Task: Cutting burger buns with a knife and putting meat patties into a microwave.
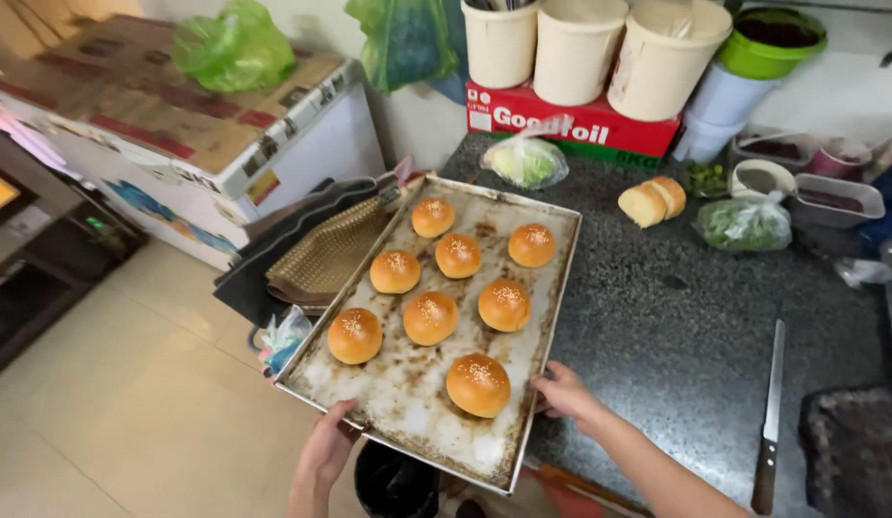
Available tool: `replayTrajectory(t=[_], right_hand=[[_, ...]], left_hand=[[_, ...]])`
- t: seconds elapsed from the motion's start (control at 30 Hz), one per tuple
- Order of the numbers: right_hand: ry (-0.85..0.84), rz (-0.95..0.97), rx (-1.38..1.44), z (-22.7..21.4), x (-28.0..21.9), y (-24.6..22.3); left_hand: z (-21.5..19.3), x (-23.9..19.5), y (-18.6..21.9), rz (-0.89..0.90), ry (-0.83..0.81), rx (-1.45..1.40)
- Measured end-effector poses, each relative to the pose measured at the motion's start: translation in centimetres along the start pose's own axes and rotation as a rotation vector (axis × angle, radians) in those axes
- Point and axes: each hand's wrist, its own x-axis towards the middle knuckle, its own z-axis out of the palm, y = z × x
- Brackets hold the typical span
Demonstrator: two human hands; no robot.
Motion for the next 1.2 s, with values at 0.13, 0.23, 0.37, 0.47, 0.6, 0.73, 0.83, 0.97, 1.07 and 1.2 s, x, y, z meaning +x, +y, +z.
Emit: replayTrajectory(t=[0.13,0.23,0.37,0.47,0.6,0.73,0.83,0.97,1.07,1.2], right_hand=[[0.072,0.005,-0.149,1.2,-0.6,-0.5],[0.198,-0.205,-0.219,0.3,3.1,2.9],[0.277,-0.258,-0.174,1.4,1.7,0.7],[0.063,-0.211,0.009,2.9,1.1,-1.1],[-0.053,0.062,-0.055,5.9,-1.6,-3.8],[-0.062,0.128,0.050,7.1,-0.6,-3.5],[-0.078,0.123,0.001,7.8,-2.6,-5.7],[-0.086,0.049,-0.034,8.0,-2.5,-5.4],[-0.093,-0.009,-0.122,7.9,-0.8,-4.3],[-0.116,0.002,-0.053,8.5,-1.8,-5.6]], left_hand=[[-1.4,0.7,-0.4,-0.146,0.062,0.216],[-1.6,0.3,-0.2,-0.236,0.036,0.240],[-1.6,-1.3,1.4,-0.286,0.014,0.290],[-0.1,-2.4,4.0,-0.165,0.222,0.713],[1.8,-1.3,5.5,0.498,0.550,0.973],[4.0,3.6,5.0,0.650,0.348,0.815],[3.7,7.2,3.8,0.181,0.323,0.565],[5.5,8.2,4.5,0.135,0.308,0.512],[8.1,7.4,5.8,0.050,0.338,0.511],[8.1,8.8,4.4,0.159,0.398,0.821]])
